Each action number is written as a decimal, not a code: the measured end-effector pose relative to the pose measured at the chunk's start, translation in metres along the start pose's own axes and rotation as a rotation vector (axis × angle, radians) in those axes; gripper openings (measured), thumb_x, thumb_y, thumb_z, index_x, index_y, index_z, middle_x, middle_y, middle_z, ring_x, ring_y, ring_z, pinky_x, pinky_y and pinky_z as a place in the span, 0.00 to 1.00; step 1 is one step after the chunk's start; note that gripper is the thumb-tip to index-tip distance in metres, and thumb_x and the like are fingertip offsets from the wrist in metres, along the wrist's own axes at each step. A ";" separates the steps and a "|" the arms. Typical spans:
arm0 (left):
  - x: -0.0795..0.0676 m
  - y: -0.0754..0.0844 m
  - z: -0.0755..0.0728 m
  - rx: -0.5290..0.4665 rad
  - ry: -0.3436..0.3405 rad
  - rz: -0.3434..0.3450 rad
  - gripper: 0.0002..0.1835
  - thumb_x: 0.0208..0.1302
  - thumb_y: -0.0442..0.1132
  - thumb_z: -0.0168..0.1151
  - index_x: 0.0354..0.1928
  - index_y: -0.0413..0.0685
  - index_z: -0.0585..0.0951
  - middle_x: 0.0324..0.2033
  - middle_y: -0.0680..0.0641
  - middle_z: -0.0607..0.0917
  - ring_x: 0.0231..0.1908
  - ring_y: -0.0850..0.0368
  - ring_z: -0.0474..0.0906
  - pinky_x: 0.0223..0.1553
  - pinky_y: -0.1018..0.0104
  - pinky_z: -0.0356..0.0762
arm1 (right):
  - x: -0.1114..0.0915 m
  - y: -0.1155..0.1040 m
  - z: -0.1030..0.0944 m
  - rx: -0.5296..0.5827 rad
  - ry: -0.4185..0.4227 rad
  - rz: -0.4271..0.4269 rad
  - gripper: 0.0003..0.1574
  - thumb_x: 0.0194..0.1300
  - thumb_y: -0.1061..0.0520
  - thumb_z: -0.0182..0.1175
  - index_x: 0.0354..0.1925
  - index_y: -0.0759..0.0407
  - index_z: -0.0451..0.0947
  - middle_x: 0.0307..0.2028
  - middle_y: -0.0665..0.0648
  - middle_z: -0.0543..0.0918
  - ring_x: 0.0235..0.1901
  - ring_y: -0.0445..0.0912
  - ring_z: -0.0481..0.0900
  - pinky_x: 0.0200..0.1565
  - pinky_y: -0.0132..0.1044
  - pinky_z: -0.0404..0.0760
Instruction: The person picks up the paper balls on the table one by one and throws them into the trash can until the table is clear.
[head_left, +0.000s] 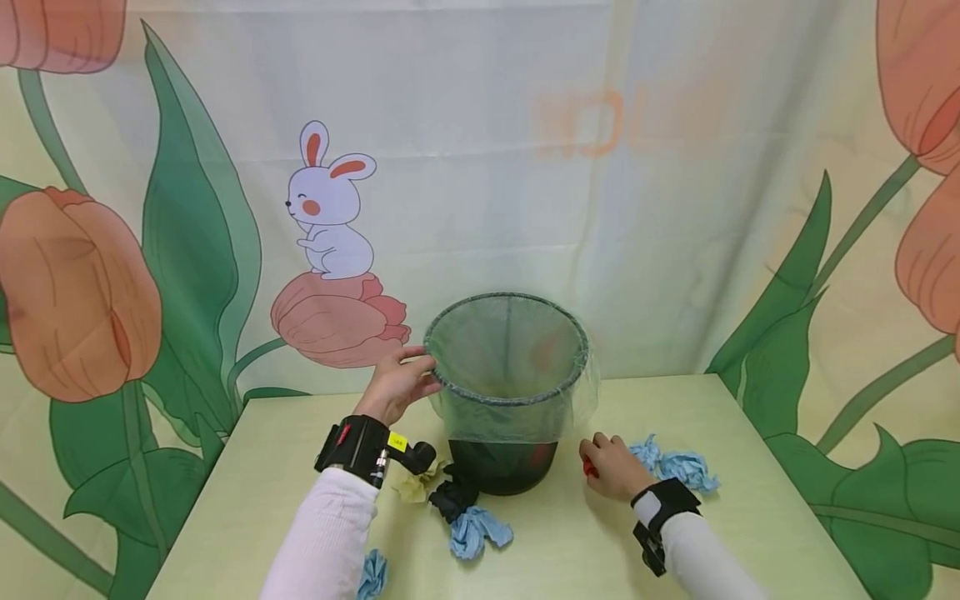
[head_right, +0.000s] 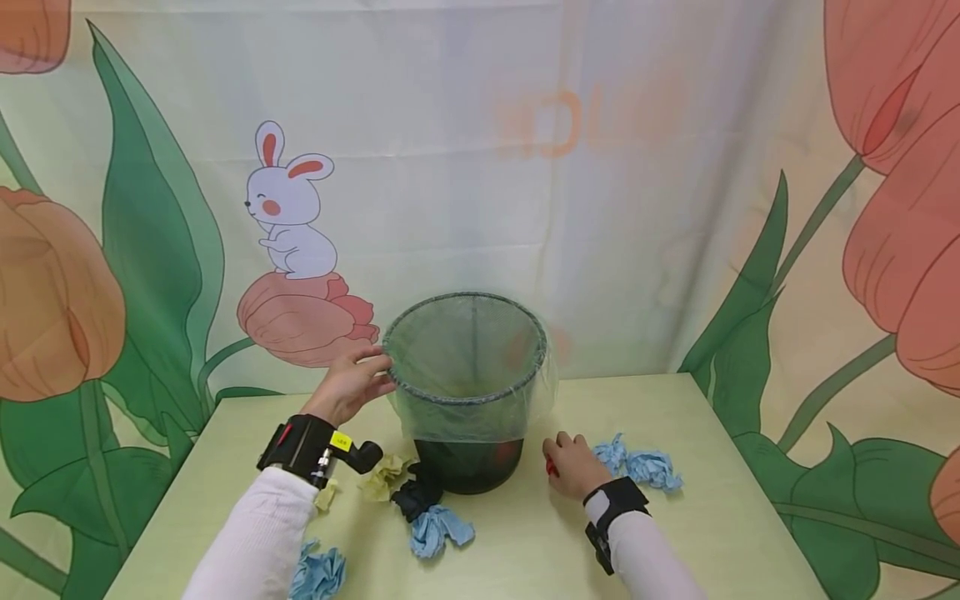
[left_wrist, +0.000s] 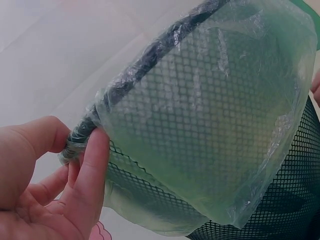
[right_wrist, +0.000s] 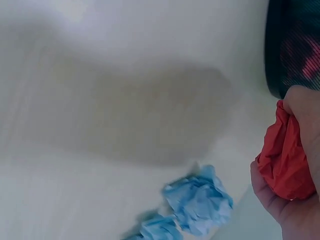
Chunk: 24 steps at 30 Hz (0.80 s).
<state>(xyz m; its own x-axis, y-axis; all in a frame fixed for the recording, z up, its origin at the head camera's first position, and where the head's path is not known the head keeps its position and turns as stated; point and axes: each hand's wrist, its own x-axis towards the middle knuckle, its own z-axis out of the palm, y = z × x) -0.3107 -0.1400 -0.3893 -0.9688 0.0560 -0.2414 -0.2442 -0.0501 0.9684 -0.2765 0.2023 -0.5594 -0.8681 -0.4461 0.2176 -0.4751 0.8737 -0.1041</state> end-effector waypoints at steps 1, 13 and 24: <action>0.000 0.000 0.000 -0.001 0.001 -0.001 0.29 0.62 0.33 0.52 0.65 0.42 0.60 0.44 0.43 0.69 0.30 0.57 0.72 0.35 0.71 0.81 | 0.002 0.001 -0.003 -0.003 0.008 -0.006 0.14 0.48 0.60 0.65 0.31 0.54 0.69 0.28 0.53 0.69 0.26 0.47 0.64 0.26 0.35 0.69; 0.000 0.000 0.000 0.023 0.017 0.015 0.29 0.62 0.33 0.52 0.65 0.42 0.60 0.48 0.41 0.70 0.34 0.56 0.75 0.36 0.70 0.81 | 0.018 0.013 -0.044 -0.045 0.018 -0.022 0.13 0.50 0.59 0.66 0.35 0.55 0.73 0.30 0.55 0.71 0.29 0.50 0.68 0.25 0.37 0.75; -0.001 0.000 0.001 0.021 0.007 0.012 0.30 0.62 0.33 0.52 0.66 0.42 0.59 0.49 0.41 0.69 0.33 0.56 0.74 0.37 0.70 0.81 | 0.031 0.018 -0.080 -0.116 -0.014 -0.012 0.12 0.54 0.56 0.63 0.38 0.58 0.74 0.34 0.57 0.72 0.33 0.53 0.70 0.31 0.41 0.76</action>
<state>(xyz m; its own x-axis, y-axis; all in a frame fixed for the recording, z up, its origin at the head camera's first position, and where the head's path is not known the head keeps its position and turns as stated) -0.3099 -0.1391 -0.3887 -0.9719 0.0489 -0.2303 -0.2319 -0.0296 0.9723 -0.3006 0.2195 -0.4767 -0.8648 -0.4585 0.2047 -0.4662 0.8846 0.0118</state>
